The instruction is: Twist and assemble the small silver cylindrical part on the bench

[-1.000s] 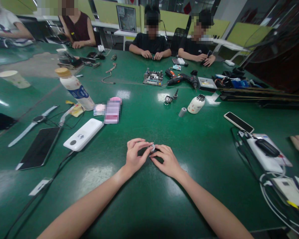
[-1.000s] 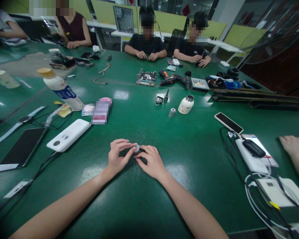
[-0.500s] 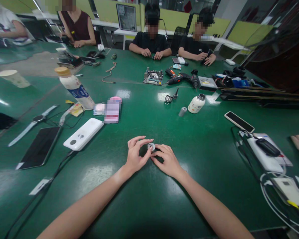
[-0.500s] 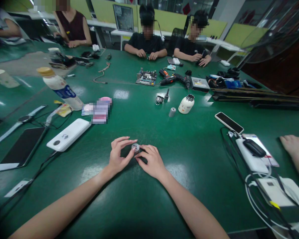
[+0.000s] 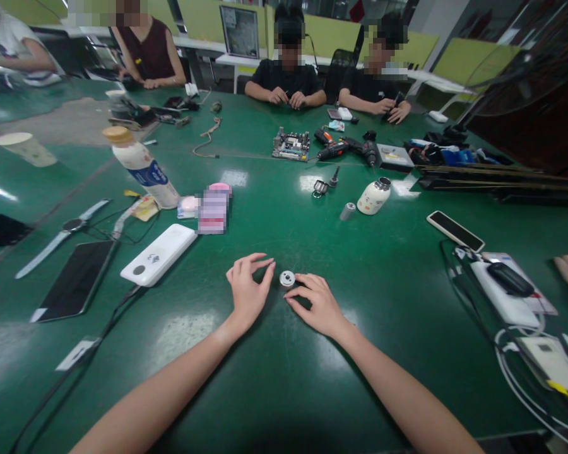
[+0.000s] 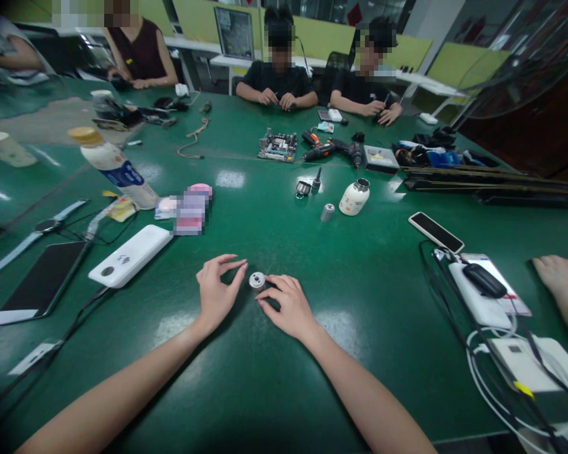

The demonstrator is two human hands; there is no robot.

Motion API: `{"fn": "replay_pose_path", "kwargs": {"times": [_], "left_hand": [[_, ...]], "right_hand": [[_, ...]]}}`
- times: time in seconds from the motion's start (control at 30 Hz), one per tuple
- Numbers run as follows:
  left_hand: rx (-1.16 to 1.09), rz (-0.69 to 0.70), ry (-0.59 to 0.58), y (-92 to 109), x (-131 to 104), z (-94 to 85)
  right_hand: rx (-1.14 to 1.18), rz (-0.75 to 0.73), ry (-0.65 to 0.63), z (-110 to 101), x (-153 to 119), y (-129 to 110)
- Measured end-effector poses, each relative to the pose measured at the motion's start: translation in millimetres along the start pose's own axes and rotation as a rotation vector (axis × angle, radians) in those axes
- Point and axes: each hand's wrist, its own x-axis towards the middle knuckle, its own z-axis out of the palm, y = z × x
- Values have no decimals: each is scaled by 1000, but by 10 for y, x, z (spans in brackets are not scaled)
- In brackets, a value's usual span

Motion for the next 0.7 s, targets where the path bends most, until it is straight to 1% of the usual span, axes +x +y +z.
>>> {"fn": "replay_pose_path", "kwargs": {"times": [0.07, 0.1, 0.23, 0.3, 0.4, 0.47, 0.5, 0.6, 0.7], "left_hand": [[20, -31, -100, -46, 7, 18], [23, -32, -126, -63, 6, 27], [41, -20, -134, -82, 1, 44], [13, -35, -114, -67, 0, 44], [-142, -48, 16, -23, -21, 46], [-270, -9, 108, 10, -54, 52], [-318, 25, 130, 25, -74, 55], [-362, 106, 114, 44, -130, 63], [-340, 103, 63, 33, -169, 66]], "right_hand": [[-2, 2, -4, 4, -2, 6], [-3, 2, -3, 5, -3, 9], [-5, -4, 3, 10, -4, 14], [-8, -5, 6, 10, -4, 11], [-10, -2, 9, 7, -4, 6], [-7, 1, 5, 6, -3, 6], [-6, 2, 5, 6, -4, 7], [-2, -3, -2, 9, -4, 15], [-5, -8, -8, 11, -3, 21]]}}
